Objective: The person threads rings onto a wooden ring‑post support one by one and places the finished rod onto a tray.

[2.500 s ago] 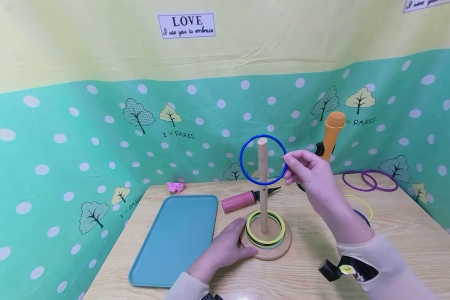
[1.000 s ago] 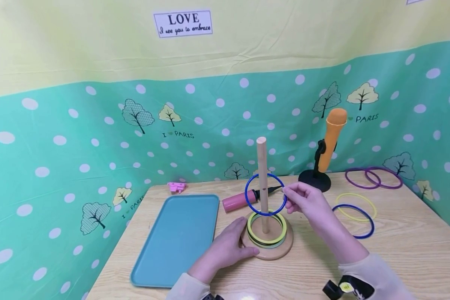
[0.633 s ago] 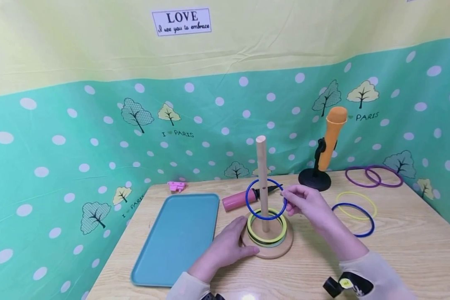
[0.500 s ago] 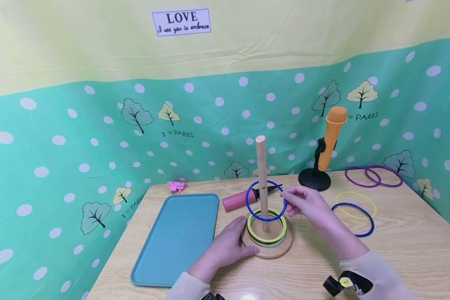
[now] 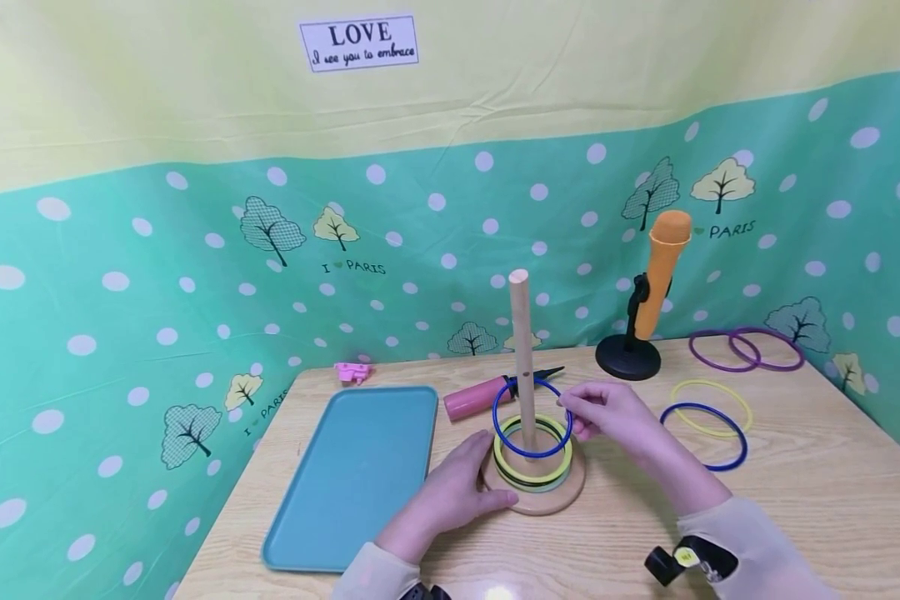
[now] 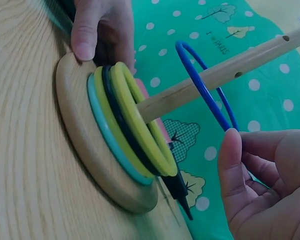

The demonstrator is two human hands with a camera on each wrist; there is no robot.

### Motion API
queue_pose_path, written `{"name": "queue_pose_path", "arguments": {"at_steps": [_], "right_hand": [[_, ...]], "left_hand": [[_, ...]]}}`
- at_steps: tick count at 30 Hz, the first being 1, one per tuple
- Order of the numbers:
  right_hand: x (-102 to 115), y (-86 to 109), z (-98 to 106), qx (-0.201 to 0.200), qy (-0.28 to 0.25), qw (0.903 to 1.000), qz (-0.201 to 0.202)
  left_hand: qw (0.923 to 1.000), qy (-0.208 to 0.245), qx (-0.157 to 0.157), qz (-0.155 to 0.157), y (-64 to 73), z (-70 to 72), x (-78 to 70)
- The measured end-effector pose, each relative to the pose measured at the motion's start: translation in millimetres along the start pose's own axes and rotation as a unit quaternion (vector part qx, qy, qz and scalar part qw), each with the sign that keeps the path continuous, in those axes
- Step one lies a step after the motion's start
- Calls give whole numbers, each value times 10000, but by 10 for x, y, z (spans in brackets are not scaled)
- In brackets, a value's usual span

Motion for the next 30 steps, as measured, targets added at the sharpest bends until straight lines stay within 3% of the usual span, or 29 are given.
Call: {"name": "queue_pose_path", "arguments": {"at_steps": [15,30], "right_hand": [[-128,3,-77,147,882,9960,-27],[-241,-17,-77,143,898,9957,-149]], "left_hand": [[10000,-71,-41,-5,-22,-15,25],[10000,25,-22,19,7,11,-20]]}}
Point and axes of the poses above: each hand's wrist, its own y-axis away from the middle knuckle, its own z-axis out of the back of the hand, x = y × z, the point moved 4 cm from there along -y, towards the middle knuckle, and after that the axes turned 9 degrees about -x, right-handed, at the moved point
